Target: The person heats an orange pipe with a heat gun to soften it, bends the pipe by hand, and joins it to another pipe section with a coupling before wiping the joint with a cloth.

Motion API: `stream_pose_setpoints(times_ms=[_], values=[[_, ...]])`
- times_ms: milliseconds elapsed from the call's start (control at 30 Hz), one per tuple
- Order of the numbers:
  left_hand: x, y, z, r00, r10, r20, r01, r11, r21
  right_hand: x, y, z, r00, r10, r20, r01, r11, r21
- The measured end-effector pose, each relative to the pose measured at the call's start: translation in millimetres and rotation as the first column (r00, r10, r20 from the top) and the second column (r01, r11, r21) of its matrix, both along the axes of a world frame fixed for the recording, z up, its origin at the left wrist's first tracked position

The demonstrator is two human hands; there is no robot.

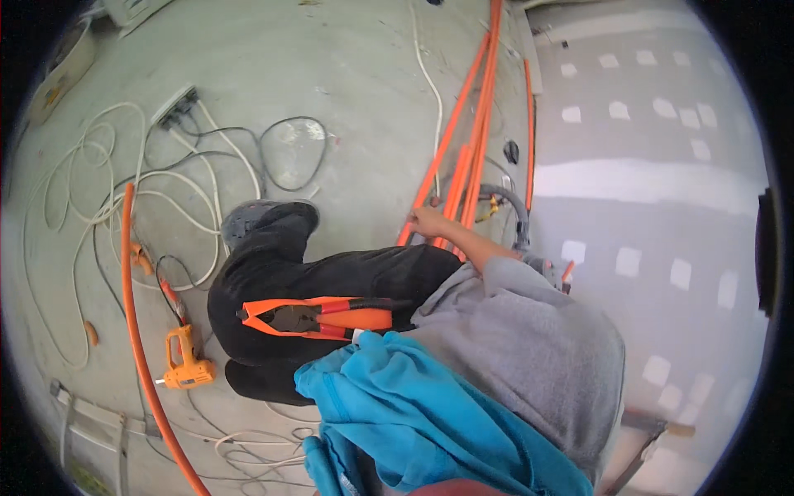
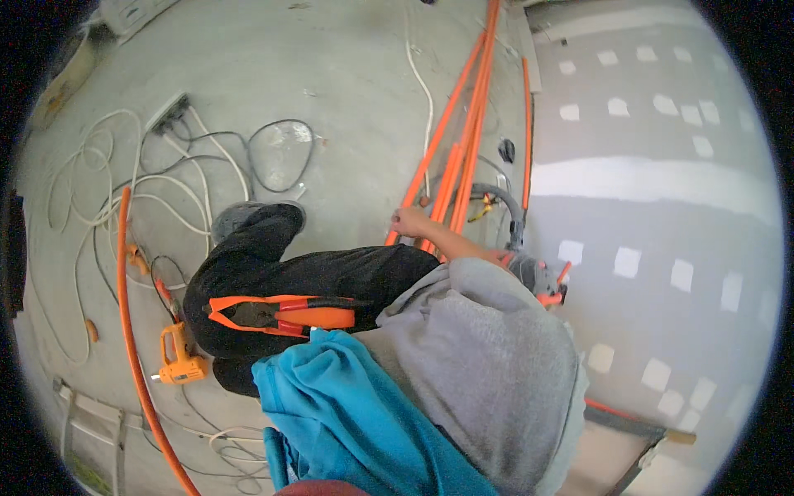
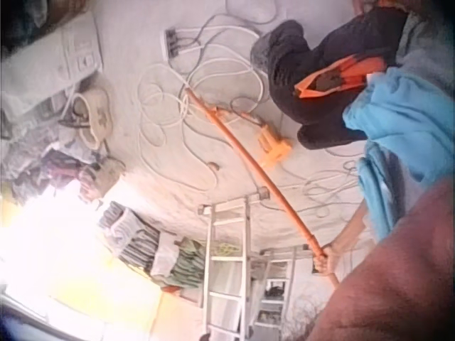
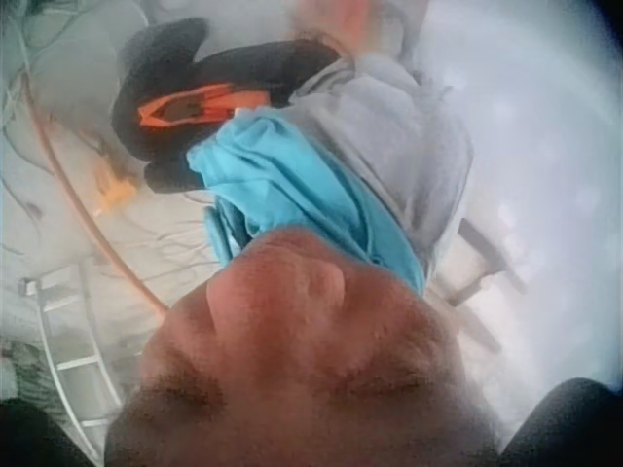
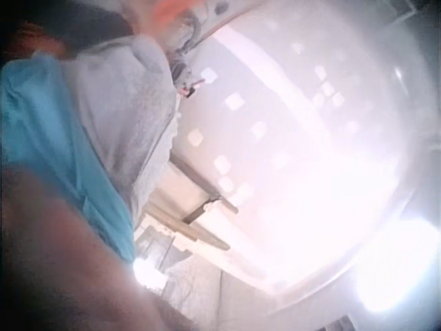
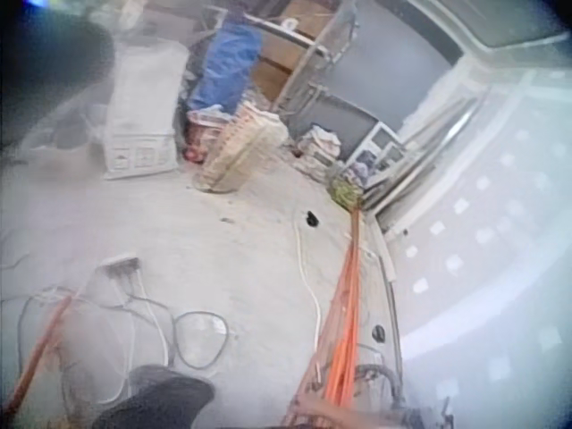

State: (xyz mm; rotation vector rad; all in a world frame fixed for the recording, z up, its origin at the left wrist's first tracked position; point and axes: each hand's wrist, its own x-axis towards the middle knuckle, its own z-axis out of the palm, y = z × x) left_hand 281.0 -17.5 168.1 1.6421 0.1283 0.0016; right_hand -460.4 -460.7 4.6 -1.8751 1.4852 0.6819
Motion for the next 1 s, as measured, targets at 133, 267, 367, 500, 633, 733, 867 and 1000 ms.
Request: stream_pose_setpoints(times_ms=[133, 267, 367, 500, 633, 733, 867, 1000], values=[[9, -20, 5, 0.997, -0.082, 0.017, 0.080, 0.993, 0.087, -76, 82, 9, 0.973, -0.231, -0.012, 0.231, 0.972, 0.041], [15, -36, 9, 0.987, -0.156, 0.030, 0.148, 0.970, 0.191, -113, 139, 29, 0.883, -0.468, -0.017, 0.468, 0.883, -0.026], [19, -44, 13, 0.979, -0.199, 0.036, 0.183, 0.948, 0.261, -130, 168, 35, 0.823, -0.562, 0.086, 0.567, 0.822, -0.052], [21, -59, 14, 0.967, -0.249, 0.051, 0.222, 0.924, 0.313, -130, 180, 34, 0.865, -0.502, -0.020, 0.502, 0.865, 0.005], [22, -71, 15, 0.954, -0.292, 0.073, 0.256, 0.915, 0.313, -175, 212, 22, 0.892, -0.452, -0.014, 0.452, 0.892, -0.004], [18, -73, 17, 0.944, -0.309, 0.115, 0.260, 0.912, 0.316, -196, 235, 27, 0.844, -0.519, 0.138, 0.531, 0.845, -0.070], [11, -69, 27, 0.934, -0.326, 0.146, 0.272, 0.914, 0.300, -216, 231, 41, 0.618, -0.763, 0.190, 0.782, 0.622, -0.049], [4, -75, 42, 0.923, -0.320, 0.212, 0.255, 0.924, 0.285, -215, 176, 17, 0.843, -0.498, 0.203, 0.535, 0.817, -0.217]])
